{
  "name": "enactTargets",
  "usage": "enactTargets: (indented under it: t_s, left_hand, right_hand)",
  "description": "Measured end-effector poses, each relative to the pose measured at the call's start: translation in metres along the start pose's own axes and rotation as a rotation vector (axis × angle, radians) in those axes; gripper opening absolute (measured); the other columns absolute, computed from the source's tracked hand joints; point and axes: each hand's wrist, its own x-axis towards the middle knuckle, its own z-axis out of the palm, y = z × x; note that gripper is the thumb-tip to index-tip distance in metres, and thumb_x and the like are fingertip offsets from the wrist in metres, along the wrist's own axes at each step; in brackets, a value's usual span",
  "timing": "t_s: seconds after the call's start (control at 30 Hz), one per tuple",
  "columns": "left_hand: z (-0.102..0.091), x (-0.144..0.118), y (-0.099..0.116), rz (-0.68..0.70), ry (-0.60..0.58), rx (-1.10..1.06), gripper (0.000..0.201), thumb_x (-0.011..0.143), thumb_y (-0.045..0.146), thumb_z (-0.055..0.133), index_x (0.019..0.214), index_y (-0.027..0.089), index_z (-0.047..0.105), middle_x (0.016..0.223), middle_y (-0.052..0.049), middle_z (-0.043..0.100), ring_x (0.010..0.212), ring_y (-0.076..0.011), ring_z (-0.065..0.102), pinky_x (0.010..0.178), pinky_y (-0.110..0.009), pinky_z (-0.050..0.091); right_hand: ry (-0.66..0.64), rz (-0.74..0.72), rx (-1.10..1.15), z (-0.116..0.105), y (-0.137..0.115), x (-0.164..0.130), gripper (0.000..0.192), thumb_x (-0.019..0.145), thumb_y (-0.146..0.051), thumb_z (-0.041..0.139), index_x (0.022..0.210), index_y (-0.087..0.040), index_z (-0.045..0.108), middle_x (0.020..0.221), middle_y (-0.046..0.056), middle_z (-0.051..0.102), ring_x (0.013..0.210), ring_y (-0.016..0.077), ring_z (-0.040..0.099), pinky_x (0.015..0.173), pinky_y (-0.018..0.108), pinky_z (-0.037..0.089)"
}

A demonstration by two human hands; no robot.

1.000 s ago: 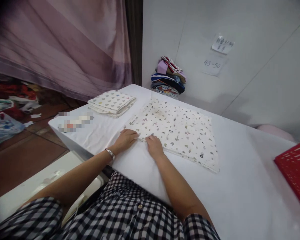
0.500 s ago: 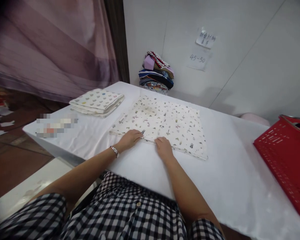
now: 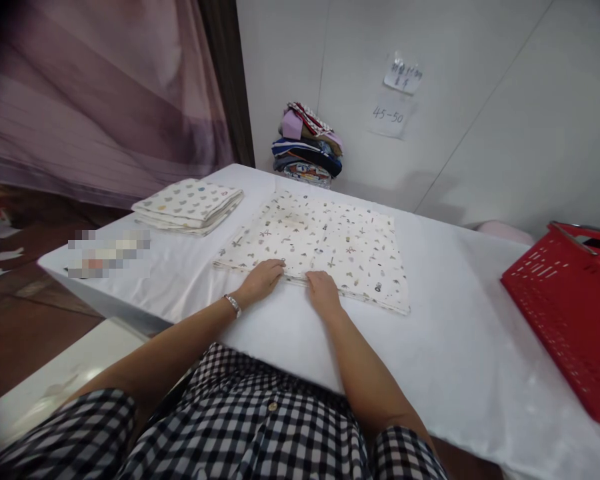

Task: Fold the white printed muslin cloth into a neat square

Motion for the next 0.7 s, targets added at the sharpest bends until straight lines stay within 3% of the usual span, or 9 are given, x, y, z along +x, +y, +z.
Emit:
enactTargets:
  t_s: [0.4,0.7]
  left_hand:
    - [0.000,0.008,0.011,0.003,-0.050,0.037,0.022,0.089,0.015,0.043,0.099,0.018,0.063,0.110,-0.008,0.062,0.100,-0.0206,0.056,0.086,-0.037,0.045]
    - [-0.003,0.010,0.014,-0.028,-0.077,0.071,0.020,0.091,0.019,0.044,0.092,0.019,0.064,0.108,-0.007,0.063,0.098,-0.0206,0.056,0.084,-0.036,0.044]
  right_hand:
    - [-0.040,0.022,-0.041,-0.002,-0.003,0.002,0.025,0.089,-0.013,0.041,0.100,-0.018,0.063,0.099,0.008,0.066,0.092,0.0223,0.054,0.084,0.036,0.043]
    - [-0.044,0.011,-0.045,-0.001,-0.002,0.001,0.025,0.087,-0.011,0.042,0.101,-0.018,0.062,0.099,0.008,0.065,0.093,0.0223,0.054,0.084,0.036,0.043]
